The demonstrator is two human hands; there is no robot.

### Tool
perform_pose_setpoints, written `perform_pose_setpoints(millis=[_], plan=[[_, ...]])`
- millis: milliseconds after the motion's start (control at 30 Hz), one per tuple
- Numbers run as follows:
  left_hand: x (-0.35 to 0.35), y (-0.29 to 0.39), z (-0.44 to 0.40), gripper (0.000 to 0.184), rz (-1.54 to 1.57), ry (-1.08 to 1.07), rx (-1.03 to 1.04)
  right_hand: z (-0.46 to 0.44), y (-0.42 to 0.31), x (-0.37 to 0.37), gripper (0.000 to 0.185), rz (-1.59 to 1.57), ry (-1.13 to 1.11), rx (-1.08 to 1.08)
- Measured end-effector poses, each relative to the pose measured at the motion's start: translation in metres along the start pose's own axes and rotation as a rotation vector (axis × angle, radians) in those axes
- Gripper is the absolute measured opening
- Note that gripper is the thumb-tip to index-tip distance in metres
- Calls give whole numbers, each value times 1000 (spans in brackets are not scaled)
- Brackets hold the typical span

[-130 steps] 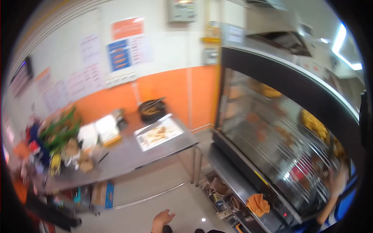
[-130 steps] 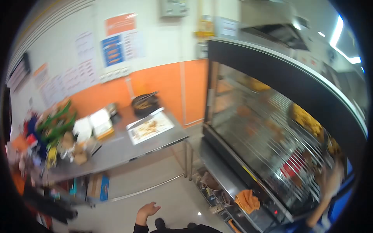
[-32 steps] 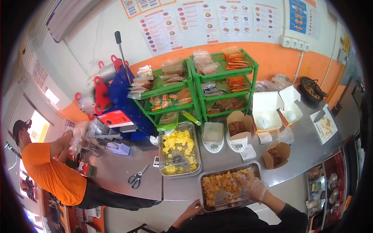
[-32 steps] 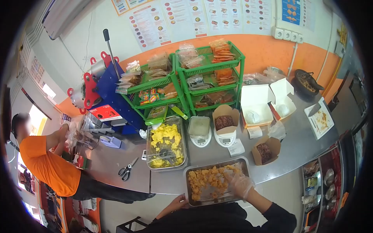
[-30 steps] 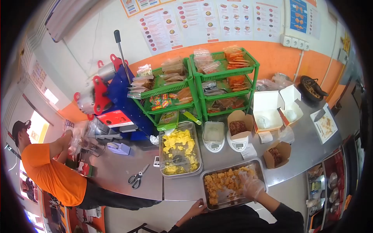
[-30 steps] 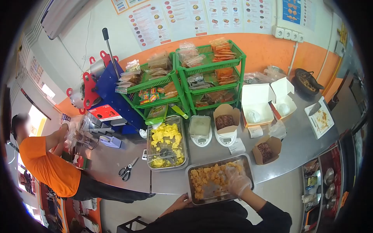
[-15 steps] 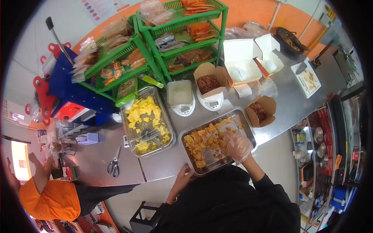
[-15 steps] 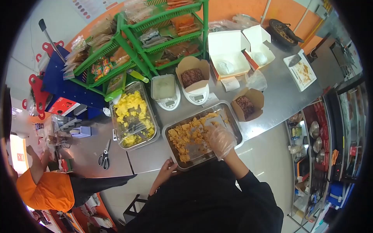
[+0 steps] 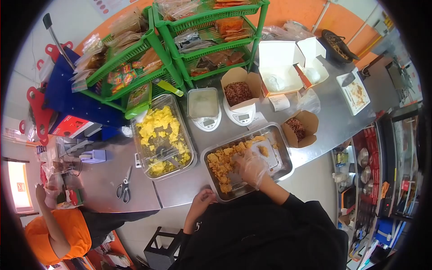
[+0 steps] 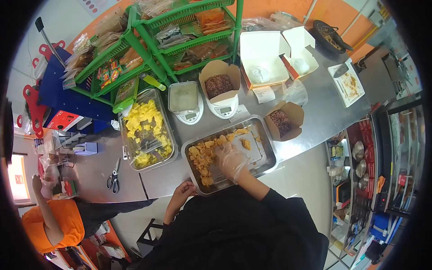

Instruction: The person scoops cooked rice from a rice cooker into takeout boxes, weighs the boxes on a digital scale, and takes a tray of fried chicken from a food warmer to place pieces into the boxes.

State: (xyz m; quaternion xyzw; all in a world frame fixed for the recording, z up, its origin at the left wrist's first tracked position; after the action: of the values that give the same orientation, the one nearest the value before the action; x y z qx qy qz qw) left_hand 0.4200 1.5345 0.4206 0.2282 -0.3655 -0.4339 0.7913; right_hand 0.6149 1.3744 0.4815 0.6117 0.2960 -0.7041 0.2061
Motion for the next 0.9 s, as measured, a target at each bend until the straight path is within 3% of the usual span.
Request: perform_pose_setpoints(millis=[167, 267, 433, 567, 633, 700, 733, 767, 833, 867, 900], plan=[[4, 2, -9, 12, 50, 49, 1, -1, 29, -27, 26, -674, 32, -10], [7, 7, -12, 14, 23, 54, 12, -2, 49, -10, 29, -883, -112, 57], [4, 10, -9, 22, 70, 37, 140, -4, 58, -13, 30, -609, -148, -85], [-9, 12, -6, 21, -82, 186, 191, -6, 54, -7, 26, -412, -163, -232], [-27, 1, -5, 22, -161, 258, 252, -11, 58, -35, 26, -660, -308, -190], [-37, -3, -4, 25, -52, 236, 164, -27, 63, -93, 28, -978, -369, -120], [-41, -3, -3, 27, 1, 224, 116, -39, 68, -113, 30, -1177, -359, -64], [-45, 0, -2, 32, 32, 201, 38, -60, 77, -124, 32, -1092, -154, -178], [-48, 7, -2, 35, -3, 210, 8, -103, 84, -150, 31, -890, 132, -161], [-48, 8, -3, 37, -22, 213, -6, -125, 77, -163, 29, -781, 212, -35], [-48, 9, -3, 37, -16, 213, -4, -151, 76, -163, 30, -607, 180, -57]])
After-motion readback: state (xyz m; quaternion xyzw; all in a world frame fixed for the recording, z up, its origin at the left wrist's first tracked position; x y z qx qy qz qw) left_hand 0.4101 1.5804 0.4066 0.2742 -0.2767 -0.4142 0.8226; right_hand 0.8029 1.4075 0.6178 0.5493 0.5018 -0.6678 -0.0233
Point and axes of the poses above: each hand's wrist, its own z-axis away from the middle knuckle, its own x-axis out of the palm, y = z × x, the point moved 3 cm from there along -z, towards the middle knuckle, and after that the axes turned 12 degrees about z, right-handed, at the moved point
